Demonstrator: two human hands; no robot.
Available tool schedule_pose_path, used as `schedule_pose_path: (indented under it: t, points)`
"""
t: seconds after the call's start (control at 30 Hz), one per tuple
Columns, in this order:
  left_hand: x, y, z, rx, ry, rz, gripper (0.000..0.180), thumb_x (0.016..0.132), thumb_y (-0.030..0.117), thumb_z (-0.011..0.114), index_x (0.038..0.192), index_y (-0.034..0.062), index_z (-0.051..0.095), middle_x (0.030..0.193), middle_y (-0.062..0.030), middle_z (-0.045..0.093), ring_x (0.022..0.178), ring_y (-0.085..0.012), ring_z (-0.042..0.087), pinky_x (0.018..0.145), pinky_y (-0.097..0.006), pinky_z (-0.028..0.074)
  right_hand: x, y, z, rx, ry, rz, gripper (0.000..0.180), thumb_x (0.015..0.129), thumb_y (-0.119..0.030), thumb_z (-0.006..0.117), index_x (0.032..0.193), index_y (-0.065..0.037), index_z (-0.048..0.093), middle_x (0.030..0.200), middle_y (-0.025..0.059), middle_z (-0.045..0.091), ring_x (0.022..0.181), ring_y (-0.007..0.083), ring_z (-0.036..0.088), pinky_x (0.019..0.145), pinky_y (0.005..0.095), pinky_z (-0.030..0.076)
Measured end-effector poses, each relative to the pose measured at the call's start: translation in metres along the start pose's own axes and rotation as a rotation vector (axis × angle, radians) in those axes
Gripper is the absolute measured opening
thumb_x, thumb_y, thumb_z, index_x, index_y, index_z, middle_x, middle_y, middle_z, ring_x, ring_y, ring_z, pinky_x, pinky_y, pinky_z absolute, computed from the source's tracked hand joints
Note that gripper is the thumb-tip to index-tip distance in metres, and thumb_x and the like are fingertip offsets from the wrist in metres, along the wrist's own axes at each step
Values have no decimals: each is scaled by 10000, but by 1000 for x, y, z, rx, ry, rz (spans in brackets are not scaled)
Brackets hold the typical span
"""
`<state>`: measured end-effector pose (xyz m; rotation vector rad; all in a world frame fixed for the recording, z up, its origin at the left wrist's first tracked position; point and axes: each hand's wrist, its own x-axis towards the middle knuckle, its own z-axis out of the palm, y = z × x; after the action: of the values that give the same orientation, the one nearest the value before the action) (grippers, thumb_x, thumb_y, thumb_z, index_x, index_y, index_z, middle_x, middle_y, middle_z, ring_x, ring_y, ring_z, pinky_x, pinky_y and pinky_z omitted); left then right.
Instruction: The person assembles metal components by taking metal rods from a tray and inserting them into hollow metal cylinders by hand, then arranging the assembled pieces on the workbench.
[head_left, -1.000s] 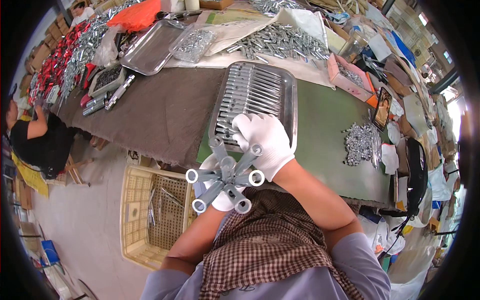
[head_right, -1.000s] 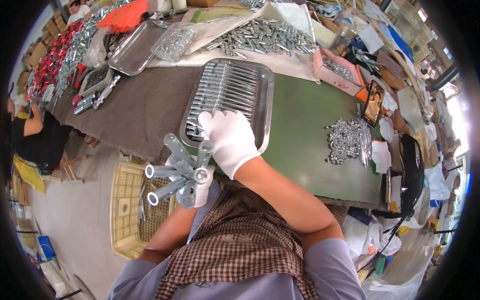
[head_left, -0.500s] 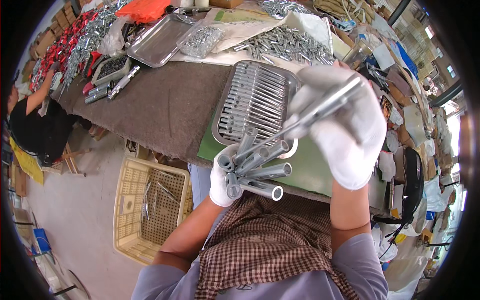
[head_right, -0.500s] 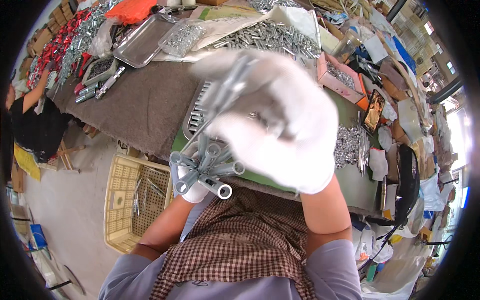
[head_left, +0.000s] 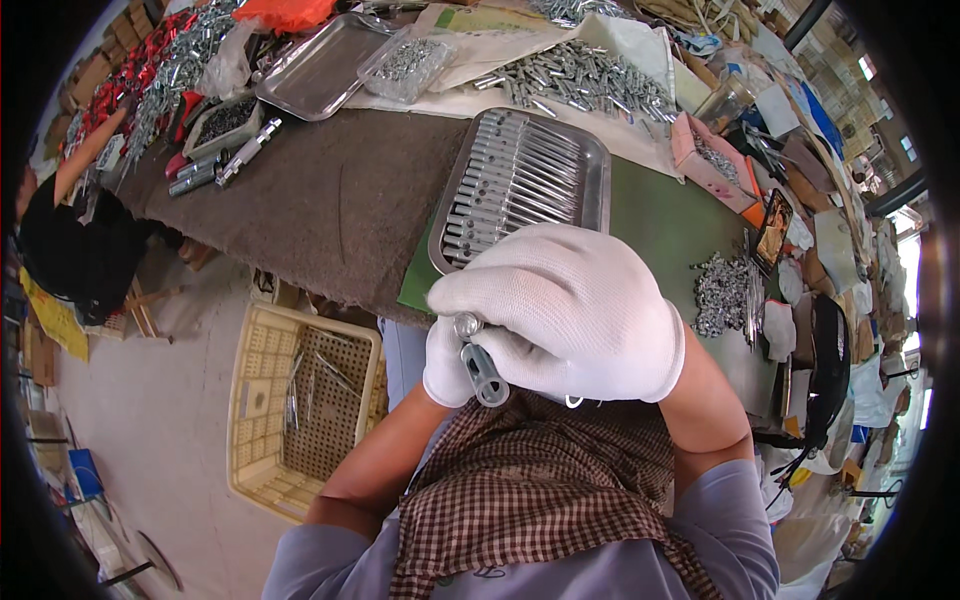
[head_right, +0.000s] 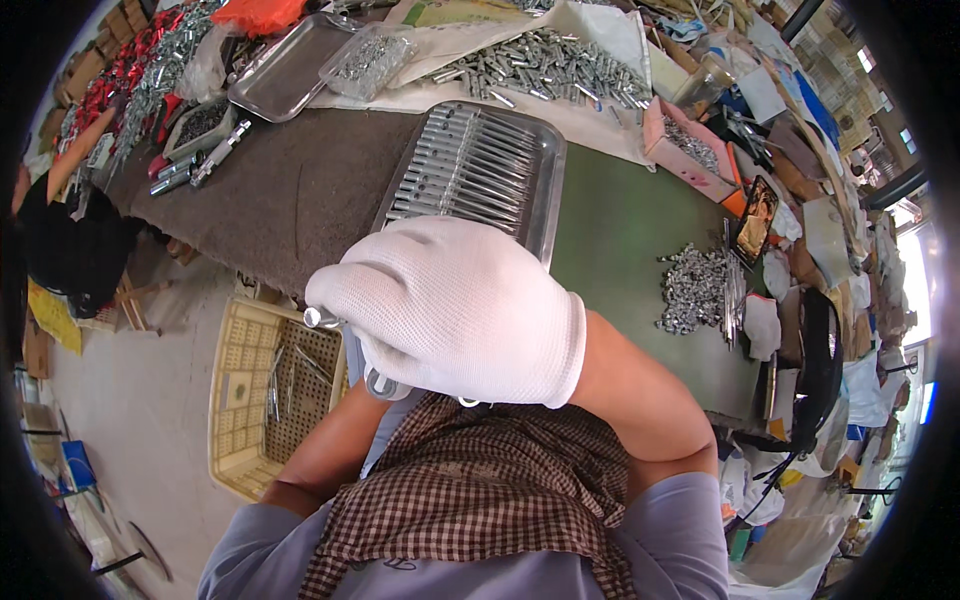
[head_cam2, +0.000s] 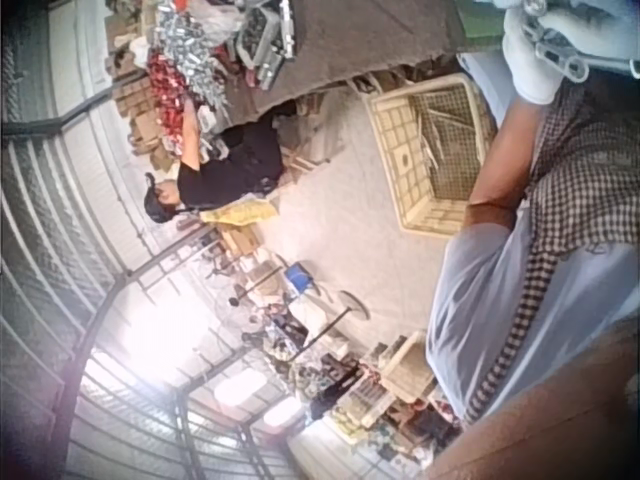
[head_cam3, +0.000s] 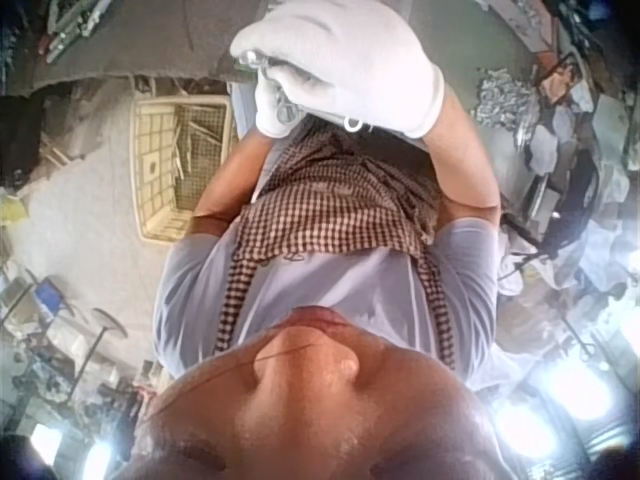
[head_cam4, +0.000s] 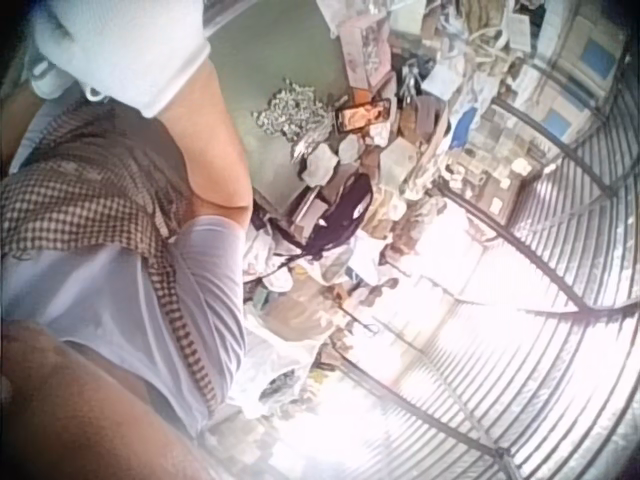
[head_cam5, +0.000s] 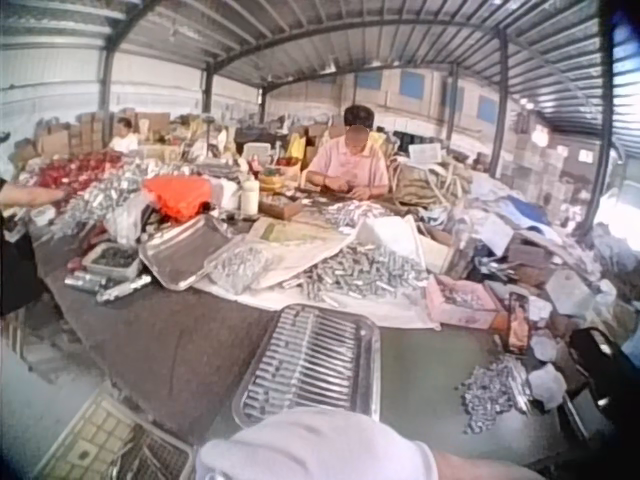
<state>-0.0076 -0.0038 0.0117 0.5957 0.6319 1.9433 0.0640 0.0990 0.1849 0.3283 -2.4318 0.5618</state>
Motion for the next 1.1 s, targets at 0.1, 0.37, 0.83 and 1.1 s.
schedule_pose_path:
  t: [0.1,0.37,0.83,1.1]
  points:
    - [-2,-3,-5,-54,17,-24,634,949,493,418,1299,-35,408,1251,-164,526,1122,-238,565,963,-365,474,1,2,0,47,4,18,263,716,-108,638,974,-114,584,833,51,608,764,260,614,693,367,511]
    - [0,12,6,-76,92,-177,529,948,396,486,1267,-25,462,1221,-154,556,1092,-237,589,926,-352,500,1,11,-1,71,-129,7,207,712,-107,641,917,-97,611,840,49,614,799,263,608,740,378,504]
    - [-12,-34,-67,1177,375,34,216,895,301,545,933,90,518,868,-47,555,791,-151,590,720,-343,515,-42,87,34,-198,-92,452,121,798,-176,607,864,-82,645,835,110,617,821,312,598,766,406,485]
    - [-8,-20,-29,938,565,400,249,697,-13,716,858,58,541,780,-23,583,689,-151,554,667,-307,462,-30,67,57,-479,-257,595,190,770,-159,635,942,-85,607,877,124,619,838,305,612,765,392,493]
